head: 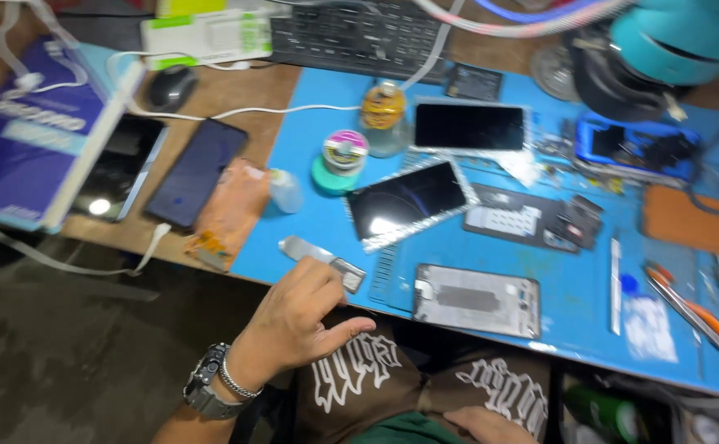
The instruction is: Cleaning the frame of a mobile phone to remove old adhesive and debris using tweezers, a brush, and scissors.
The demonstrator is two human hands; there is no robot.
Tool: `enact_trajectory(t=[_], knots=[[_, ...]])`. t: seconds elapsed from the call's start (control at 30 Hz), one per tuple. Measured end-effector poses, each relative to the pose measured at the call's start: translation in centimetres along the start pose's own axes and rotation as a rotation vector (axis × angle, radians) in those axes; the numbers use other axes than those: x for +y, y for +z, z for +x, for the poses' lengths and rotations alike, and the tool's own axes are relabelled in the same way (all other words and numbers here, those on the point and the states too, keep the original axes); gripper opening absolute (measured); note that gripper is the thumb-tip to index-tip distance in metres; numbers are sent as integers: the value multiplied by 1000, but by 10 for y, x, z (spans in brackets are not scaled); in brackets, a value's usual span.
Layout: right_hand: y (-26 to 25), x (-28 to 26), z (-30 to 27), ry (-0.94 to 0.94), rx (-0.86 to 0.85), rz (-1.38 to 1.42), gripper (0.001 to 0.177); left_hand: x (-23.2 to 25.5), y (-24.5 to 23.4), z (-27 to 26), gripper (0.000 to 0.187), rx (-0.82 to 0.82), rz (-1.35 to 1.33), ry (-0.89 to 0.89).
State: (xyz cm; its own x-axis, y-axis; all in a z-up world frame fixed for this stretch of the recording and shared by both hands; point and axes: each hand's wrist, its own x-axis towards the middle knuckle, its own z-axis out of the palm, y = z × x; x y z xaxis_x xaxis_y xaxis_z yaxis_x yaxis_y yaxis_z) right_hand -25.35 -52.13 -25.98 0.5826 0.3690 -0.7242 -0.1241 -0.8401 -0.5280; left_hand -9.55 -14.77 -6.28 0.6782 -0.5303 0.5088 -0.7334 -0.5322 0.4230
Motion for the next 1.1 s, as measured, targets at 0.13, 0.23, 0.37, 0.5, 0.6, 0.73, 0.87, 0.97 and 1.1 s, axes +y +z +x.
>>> enact_trajectory(t=[0.13, 0.23, 0.37, 0.5, 0.6, 0.73, 0.87, 0.97, 1.1], knots=[[-43, -75, -70, -129, 17, 93, 49, 7, 27, 23, 88, -276, 56, -24], [-74, -102, -104, -91, -21, 155, 50, 10, 50, 40, 90, -359, 43, 28], [-84, -85, -132, -216, 456, 159, 39, 5, 76, 49, 89, -470, 54, 59], [-107, -55, -144, -180, 1077, -13, 29, -2, 85, 49, 88, -450, 19, 30], [-143, -43, -141, 22, 1210, -37, 22, 1, 88, 46, 86, -443, -17, -22], [-177, -18, -116, 134, 1417, -232, 19, 9, 96, 45, 81, -418, 13, -16], [-196, 24, -97, 180, 1494, -353, 22, 7, 96, 46, 78, -369, -13, -15], [-197, 40, -89, 244, 1459, -506, 19, 8, 92, 47, 77, -344, -73, -12], [-202, 31, -98, 136, 1527, -752, 5, 9, 92, 49, 80, -283, -119, 12]])
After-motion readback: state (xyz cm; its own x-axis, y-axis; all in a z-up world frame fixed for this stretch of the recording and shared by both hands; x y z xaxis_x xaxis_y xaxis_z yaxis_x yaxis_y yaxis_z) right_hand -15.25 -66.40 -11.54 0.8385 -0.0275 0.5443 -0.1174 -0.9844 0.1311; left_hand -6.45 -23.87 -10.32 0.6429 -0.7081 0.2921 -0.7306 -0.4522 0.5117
